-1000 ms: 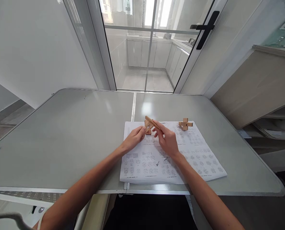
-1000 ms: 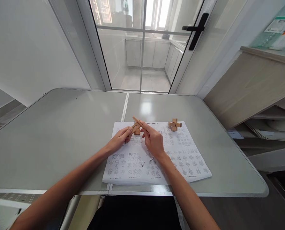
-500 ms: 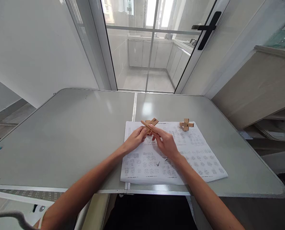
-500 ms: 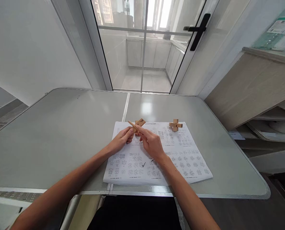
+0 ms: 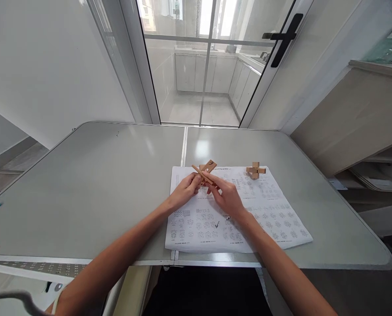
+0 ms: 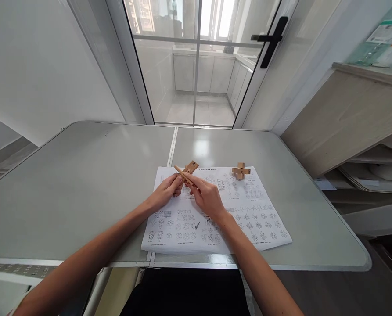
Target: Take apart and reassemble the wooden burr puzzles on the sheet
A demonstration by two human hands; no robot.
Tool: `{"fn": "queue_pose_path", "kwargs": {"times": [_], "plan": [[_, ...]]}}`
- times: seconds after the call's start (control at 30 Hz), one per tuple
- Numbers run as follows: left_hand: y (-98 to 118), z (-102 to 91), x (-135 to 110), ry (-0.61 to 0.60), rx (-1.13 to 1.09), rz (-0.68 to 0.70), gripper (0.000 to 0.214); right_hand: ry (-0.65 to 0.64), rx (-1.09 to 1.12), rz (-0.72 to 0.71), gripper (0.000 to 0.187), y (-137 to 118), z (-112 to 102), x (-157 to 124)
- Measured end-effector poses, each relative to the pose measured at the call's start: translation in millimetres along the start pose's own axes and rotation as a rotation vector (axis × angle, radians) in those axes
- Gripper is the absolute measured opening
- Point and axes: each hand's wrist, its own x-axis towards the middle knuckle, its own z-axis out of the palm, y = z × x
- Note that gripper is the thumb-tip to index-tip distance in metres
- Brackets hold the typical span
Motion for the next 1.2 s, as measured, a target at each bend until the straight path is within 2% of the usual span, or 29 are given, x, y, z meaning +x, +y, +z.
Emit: {"fn": "queue_pose_path", "kwargs": {"times": [0.2,0.37,0.57,0.77,0.87,1.03,1.2], "plan": [[3,-0.5,1,0.027,-0.1,0.008,0.048,0.037,-0.032,0.052,0.037,-1,1,1],[6,-1.3,1,0.102,-0.174,0.023,0.05,0.085,-0.041,0.005,0.032,2,2,1],[5,0.0,2,0.105,-0.207,0.02,0.051,0.105,-0.071,0.024,0.026,3,3,2],[5,1.0,2,0.113,-0.195,0.033,0.05,0.144,-0.204,0.025,0.021,9,3,4],[5,1.1,2,0.102,-0.186,0.045,0.051,0.109,-0.254,0.002,0.026,13,5,4],[5,0.6,2,0.112,-0.18,0.085,0.049,-0.02,-0.353,-0.027,0.037,15,10,2],[6,-0.9,2,0.134,-0.164,0.116,0.048,-0.039,-0.384,-0.019,0.032,14,10,1]]}}
